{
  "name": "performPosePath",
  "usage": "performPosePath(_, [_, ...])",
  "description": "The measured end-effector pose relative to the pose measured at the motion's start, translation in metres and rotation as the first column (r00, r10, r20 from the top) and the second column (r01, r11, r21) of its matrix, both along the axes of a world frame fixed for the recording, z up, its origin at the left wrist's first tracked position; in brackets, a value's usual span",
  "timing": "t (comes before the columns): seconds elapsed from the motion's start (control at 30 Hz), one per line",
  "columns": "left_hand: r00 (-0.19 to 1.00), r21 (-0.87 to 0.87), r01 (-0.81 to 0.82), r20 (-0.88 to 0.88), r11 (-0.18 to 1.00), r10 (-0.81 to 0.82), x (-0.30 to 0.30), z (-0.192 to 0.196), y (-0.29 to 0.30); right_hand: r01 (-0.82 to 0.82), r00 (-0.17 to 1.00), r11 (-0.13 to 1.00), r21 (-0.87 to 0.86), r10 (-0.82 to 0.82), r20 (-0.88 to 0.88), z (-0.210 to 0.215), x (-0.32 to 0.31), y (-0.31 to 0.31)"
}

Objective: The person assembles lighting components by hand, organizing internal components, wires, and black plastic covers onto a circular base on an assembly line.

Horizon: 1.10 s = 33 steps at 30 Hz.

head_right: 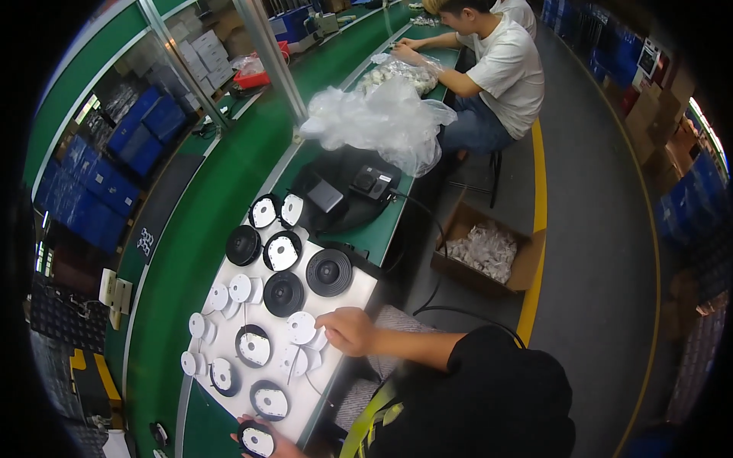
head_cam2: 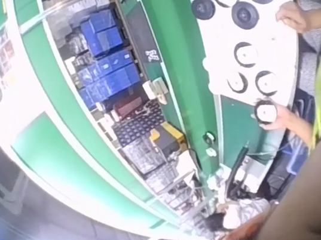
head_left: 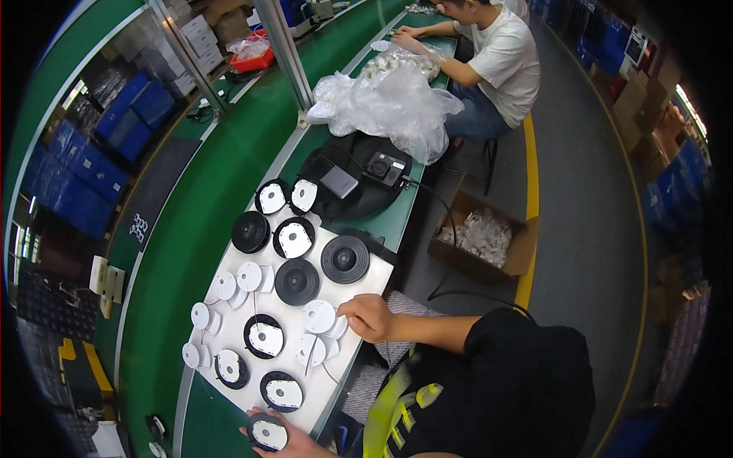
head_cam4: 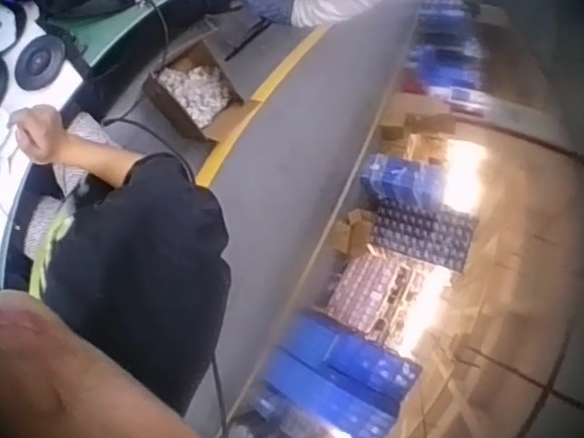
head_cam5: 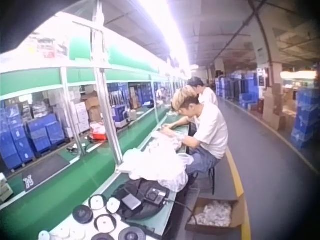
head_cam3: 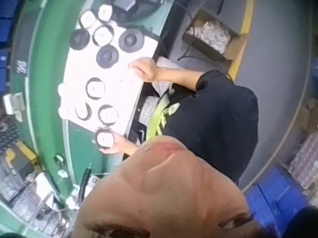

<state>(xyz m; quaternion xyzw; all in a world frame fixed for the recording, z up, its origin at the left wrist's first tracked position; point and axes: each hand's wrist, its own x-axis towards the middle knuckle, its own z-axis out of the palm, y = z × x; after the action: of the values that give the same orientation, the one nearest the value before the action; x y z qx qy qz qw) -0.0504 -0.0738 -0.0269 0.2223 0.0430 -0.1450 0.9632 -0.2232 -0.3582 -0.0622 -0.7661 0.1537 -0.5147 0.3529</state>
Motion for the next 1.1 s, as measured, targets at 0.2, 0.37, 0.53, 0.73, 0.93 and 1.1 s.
performPosePath(0.2, [1.000,0.022,-0.019,-0.019,1.000,0.020,0.003,0.000,0.001,-0.042,0.999,0.999,-0.034,0.042,0.003,0.004,0.001,-0.003])
performPosePath(0.37, [0.999,0.019,0.017,0.048,1.000,-0.018,0.002,-0.001,0.002,-0.098,0.995,0.986,-0.132,0.096,-0.022,0.006,-0.004,-0.009])
performPosePath(0.53, [0.998,0.018,0.018,0.054,1.000,-0.019,-0.001,-0.001,0.004,-0.130,0.991,0.983,-0.127,0.127,-0.033,0.004,-0.003,-0.007])
performPosePath(0.73, [0.999,-0.032,-0.034,-0.014,0.999,0.033,-0.002,0.003,0.000,-0.158,0.987,0.979,-0.128,0.153,-0.045,0.006,-0.004,-0.009])
performPosePath(0.93, [1.000,-0.107,-0.002,0.024,0.994,0.005,-0.003,-0.002,0.005,-0.150,0.989,0.978,-0.148,0.148,-0.024,0.009,-0.002,-0.010])
performPosePath(1.1, [1.000,-0.100,0.007,0.001,0.995,-0.007,0.000,-0.006,0.007,-0.113,0.994,0.982,-0.154,0.110,-0.027,0.007,-0.002,-0.008])
